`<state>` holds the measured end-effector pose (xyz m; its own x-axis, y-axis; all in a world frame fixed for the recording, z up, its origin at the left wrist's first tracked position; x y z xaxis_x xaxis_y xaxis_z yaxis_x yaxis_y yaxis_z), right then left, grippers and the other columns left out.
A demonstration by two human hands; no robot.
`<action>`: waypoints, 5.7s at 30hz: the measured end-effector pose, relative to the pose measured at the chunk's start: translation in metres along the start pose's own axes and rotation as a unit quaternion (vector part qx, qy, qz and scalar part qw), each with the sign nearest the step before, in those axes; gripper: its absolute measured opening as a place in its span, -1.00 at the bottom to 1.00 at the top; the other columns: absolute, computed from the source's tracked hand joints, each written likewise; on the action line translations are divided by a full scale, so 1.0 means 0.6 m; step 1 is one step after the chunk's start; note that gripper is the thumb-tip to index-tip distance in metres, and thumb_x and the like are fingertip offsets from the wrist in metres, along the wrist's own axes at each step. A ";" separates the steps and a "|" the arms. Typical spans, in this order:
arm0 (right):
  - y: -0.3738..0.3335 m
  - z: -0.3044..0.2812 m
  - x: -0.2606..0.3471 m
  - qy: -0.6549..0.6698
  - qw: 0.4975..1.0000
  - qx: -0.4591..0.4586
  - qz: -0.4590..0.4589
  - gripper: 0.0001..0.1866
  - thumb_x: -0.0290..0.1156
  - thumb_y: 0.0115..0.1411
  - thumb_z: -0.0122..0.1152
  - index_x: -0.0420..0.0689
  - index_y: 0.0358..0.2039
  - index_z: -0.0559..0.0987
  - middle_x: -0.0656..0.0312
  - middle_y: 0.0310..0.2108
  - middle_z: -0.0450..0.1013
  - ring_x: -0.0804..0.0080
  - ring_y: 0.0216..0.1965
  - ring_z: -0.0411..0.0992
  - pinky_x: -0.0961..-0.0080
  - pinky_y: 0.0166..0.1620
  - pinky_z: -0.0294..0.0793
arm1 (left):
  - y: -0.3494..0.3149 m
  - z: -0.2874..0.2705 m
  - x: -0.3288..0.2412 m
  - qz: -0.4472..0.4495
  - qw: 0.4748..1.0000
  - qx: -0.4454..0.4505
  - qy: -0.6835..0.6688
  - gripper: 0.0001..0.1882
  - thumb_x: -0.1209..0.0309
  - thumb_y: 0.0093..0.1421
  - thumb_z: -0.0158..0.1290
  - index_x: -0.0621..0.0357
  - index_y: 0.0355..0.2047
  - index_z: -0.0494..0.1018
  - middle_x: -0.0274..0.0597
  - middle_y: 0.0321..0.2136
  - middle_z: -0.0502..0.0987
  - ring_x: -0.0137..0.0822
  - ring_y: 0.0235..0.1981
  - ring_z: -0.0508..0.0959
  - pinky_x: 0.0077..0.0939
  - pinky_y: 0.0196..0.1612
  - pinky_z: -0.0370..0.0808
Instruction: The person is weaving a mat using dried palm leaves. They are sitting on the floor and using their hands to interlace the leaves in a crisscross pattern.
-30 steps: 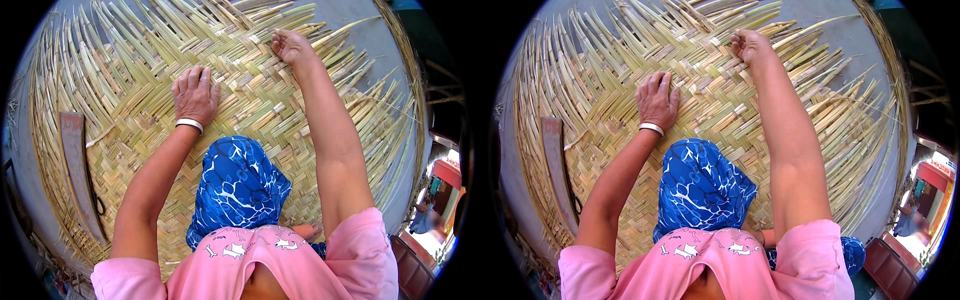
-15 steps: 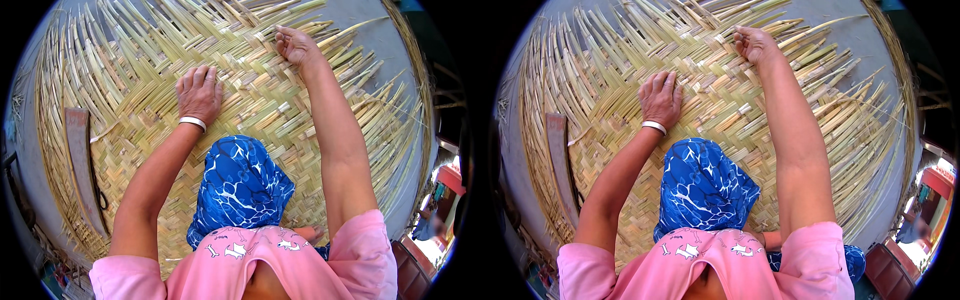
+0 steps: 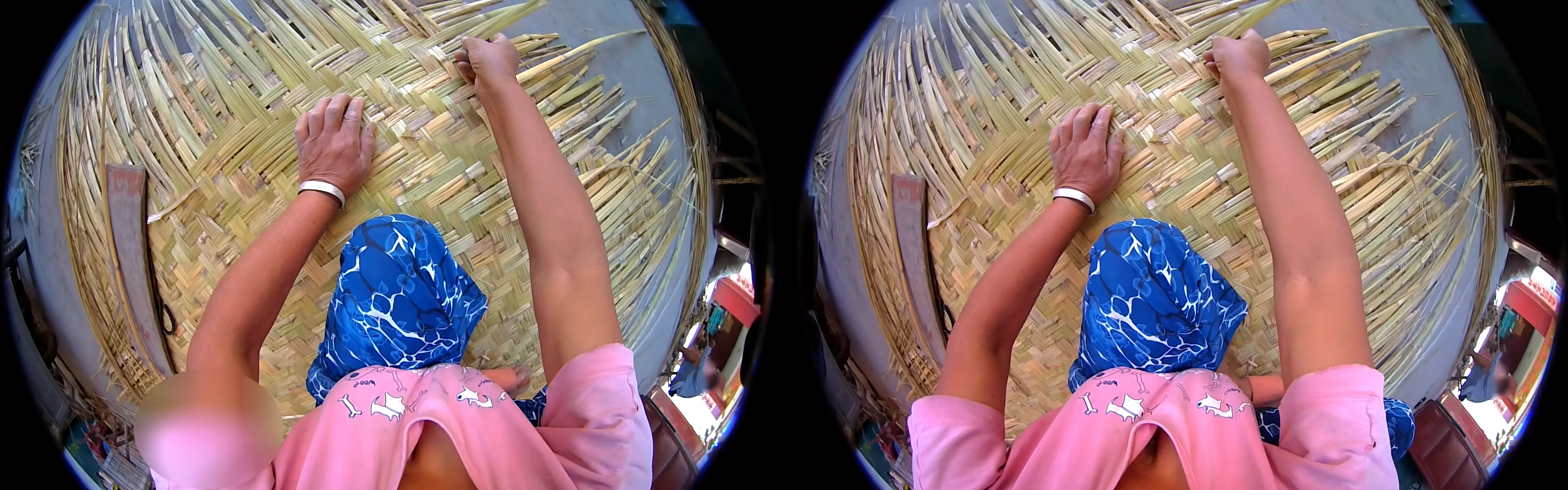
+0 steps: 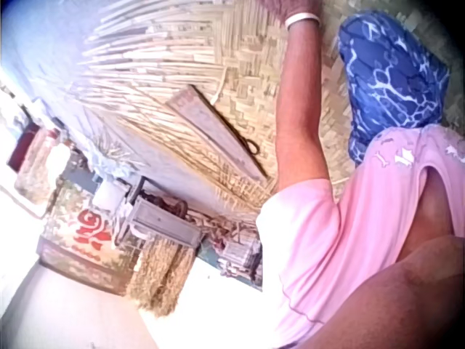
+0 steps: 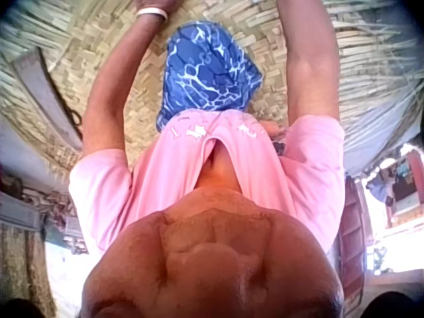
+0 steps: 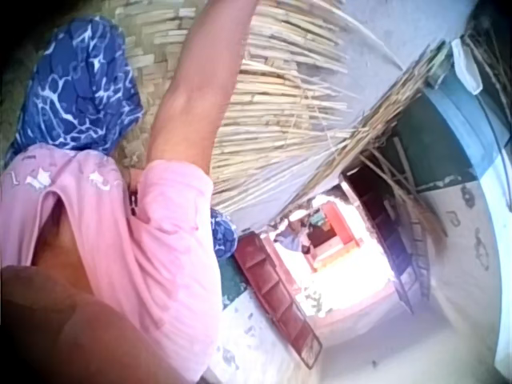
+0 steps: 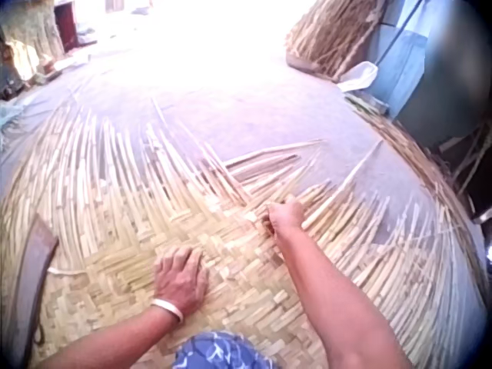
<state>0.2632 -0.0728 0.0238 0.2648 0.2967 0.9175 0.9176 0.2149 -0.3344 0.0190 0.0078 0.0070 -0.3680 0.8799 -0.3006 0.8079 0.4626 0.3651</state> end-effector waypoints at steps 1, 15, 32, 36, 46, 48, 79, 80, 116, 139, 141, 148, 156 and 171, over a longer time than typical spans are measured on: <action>0.001 0.004 0.006 -0.044 0.999 0.013 -0.017 -0.81 -0.52 0.08 0.19 -0.19 -0.39 0.33 0.18 -0.52 0.45 0.48 -0.57 0.47 0.60 -0.64 0.41 | 0.000 0.000 0.000 0.003 1.000 0.001 0.005 -0.59 0.21 0.13 0.01 0.08 -0.03 0.41 -0.20 -0.01 0.35 -0.15 0.09 0.26 -0.20 0.13 0.11; -0.119 -0.241 0.081 -0.302 0.935 0.082 -0.168 -0.62 -0.24 0.19 0.10 -0.28 -0.11 0.45 0.12 -0.34 0.50 0.46 -0.43 0.54 0.56 -0.38 0.49 | -0.001 0.011 -0.004 -0.010 0.995 0.050 0.089 -0.50 0.15 0.21 -0.13 0.02 0.13 0.29 -0.17 0.15 0.25 -0.10 0.22 0.15 -0.12 0.22 0.02; -0.883 -1.038 -0.197 -0.040 0.924 -0.247 0.290 -0.62 -0.12 0.16 0.12 -0.08 -0.10 0.41 0.30 -0.32 0.43 0.53 -0.28 0.41 0.58 -0.24 0.41 | 0.041 0.010 -0.012 0.057 0.930 0.227 0.282 -0.48 0.08 0.27 -0.30 -0.02 0.18 0.23 -0.12 0.19 0.23 -0.02 0.18 0.24 -0.16 0.19 0.18; -0.961 -1.068 -0.414 0.143 0.931 -0.273 0.195 -0.61 -0.16 0.17 0.16 -0.08 -0.08 0.37 0.18 -0.17 0.40 0.36 -0.12 0.38 0.41 -0.09 0.41 | 0.055 -0.057 -0.124 0.039 0.903 0.301 0.303 -0.48 0.06 0.24 -0.25 0.05 0.11 0.31 -0.03 0.18 0.24 -0.01 0.16 0.27 -0.17 0.16 0.24; -0.966 -1.243 -0.585 0.416 0.738 -0.531 0.035 -0.60 -0.29 0.20 0.10 -0.23 -0.03 0.30 -0.04 0.00 0.31 0.16 -0.02 0.35 0.26 0.01 0.40 | 0.016 -0.008 -0.347 0.322 0.902 0.257 0.129 -0.65 0.29 0.17 0.02 0.23 -0.08 0.44 0.10 0.05 0.34 0.03 0.11 0.31 -0.18 0.14 0.24; -0.965 -1.279 -0.597 0.433 0.715 -0.549 0.004 -0.58 -0.29 0.21 0.09 -0.23 0.00 0.29 -0.02 0.00 0.30 0.17 -0.04 0.34 0.23 0.00 0.38 | -0.030 0.003 -0.415 0.357 0.888 0.266 0.109 -0.67 0.30 0.16 0.03 0.21 -0.11 0.45 0.09 0.03 0.37 0.03 0.10 0.32 -0.19 0.13 0.26; -1.012 -1.415 -0.214 0.169 0.735 -0.634 -0.171 -0.71 -0.38 0.28 -0.19 -0.29 -0.11 0.38 0.07 -0.41 0.40 0.29 -0.50 0.41 0.41 -0.33 0.48 | -0.144 -0.087 -0.555 0.454 0.818 0.335 -0.110 -0.79 0.47 0.11 0.02 0.28 -0.24 0.45 0.06 -0.15 0.46 0.02 -0.07 0.43 -0.22 0.01 0.35; -0.982 -1.369 -0.172 0.081 0.778 -0.606 -0.147 -0.71 -0.37 0.27 -0.15 -0.27 -0.10 0.39 0.11 -0.42 0.40 0.32 -0.53 0.41 0.43 -0.35 0.47 | -0.148 -0.115 -0.592 0.460 0.815 0.332 -0.120 -0.79 0.46 0.14 0.00 0.28 -0.23 0.44 0.05 -0.16 0.47 0.01 -0.08 0.44 -0.22 0.00 0.36; -0.796 -0.922 -0.186 -0.494 0.838 -0.225 -0.058 -0.84 -0.42 0.02 0.01 -0.15 -0.48 0.56 0.06 -0.50 0.53 0.07 -0.44 0.53 0.20 -0.42 0.49 | -0.330 -0.074 -0.988 0.298 0.709 0.549 -0.329 -0.76 0.33 0.25 -0.16 0.24 -0.39 0.40 -0.12 -0.65 0.42 -0.22 -0.62 0.41 -0.40 -0.53 0.35; -0.942 -1.233 -0.126 -0.260 0.785 -0.525 -0.201 -0.83 -0.37 0.19 -0.01 -0.16 -0.29 0.47 0.10 -0.40 0.49 0.20 -0.32 0.48 0.29 -0.26 0.48 | -0.305 0.013 -0.902 0.426 0.653 0.588 -0.215 -0.49 0.18 0.18 0.05 0.32 0.01 0.36 0.15 -0.04 0.44 -0.03 0.04 0.42 -0.31 0.10 0.34; -0.977 -1.353 -0.190 -0.020 0.794 -0.563 -0.230 -0.82 -0.35 0.22 -0.01 -0.17 -0.26 0.45 0.11 -0.39 0.48 0.24 -0.31 0.47 0.32 -0.24 0.48 | -0.305 0.021 -0.906 0.461 0.687 0.519 -0.215 -0.46 0.18 0.18 0.04 0.30 0.06 0.31 0.14 0.01 0.41 0.01 0.06 0.40 -0.30 0.10 0.33; -1.078 -1.497 -0.435 0.398 0.655 -0.615 -0.184 -0.80 -0.32 0.27 -0.07 -0.18 -0.26 0.44 0.05 -0.28 0.47 0.15 -0.17 0.45 0.23 -0.15 0.48 | -0.335 0.077 -0.994 0.542 0.684 0.480 -0.087 -0.43 0.28 0.10 0.11 0.21 0.10 0.25 0.11 -0.01 0.42 0.02 0.04 0.41 -0.27 0.12 0.33; -0.977 -1.357 -0.527 0.501 0.664 -0.543 -0.117 -0.76 -0.31 0.30 -0.10 -0.26 -0.23 0.35 -0.01 -0.22 0.40 0.07 -0.07 0.38 0.13 0.00 0.43 | -0.327 0.106 -1.064 0.611 0.564 0.552 0.059 -0.52 0.24 0.02 0.17 0.28 -0.09 0.46 0.12 -0.18 0.53 -0.03 -0.11 0.52 -0.31 -0.01 0.42; -0.836 -1.251 -0.473 0.531 0.715 -0.440 -0.114 -0.59 -0.21 0.39 -0.38 -0.34 -0.19 0.32 -0.06 -0.09 0.35 0.06 -0.02 0.36 0.19 0.03 0.44 | -0.326 0.016 -1.055 0.654 0.578 0.482 0.074 -0.73 0.21 0.05 0.13 0.09 -0.32 0.59 -0.01 -0.44 0.57 -0.03 -0.37 0.57 -0.24 -0.23 0.48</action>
<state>-0.0498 -0.9630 0.0927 -0.2740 -0.6264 0.7298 0.6803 -0.6626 -0.3133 0.0983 -0.6409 0.1174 0.8703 0.4414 -0.2185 0.2945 -0.8219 -0.4876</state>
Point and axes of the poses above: each hand's wrist, its own y-axis towards the middle knuckle, its own z-axis out of the palm, x = y × z, the point moved 2 cm from there along y, towards the middle knuckle
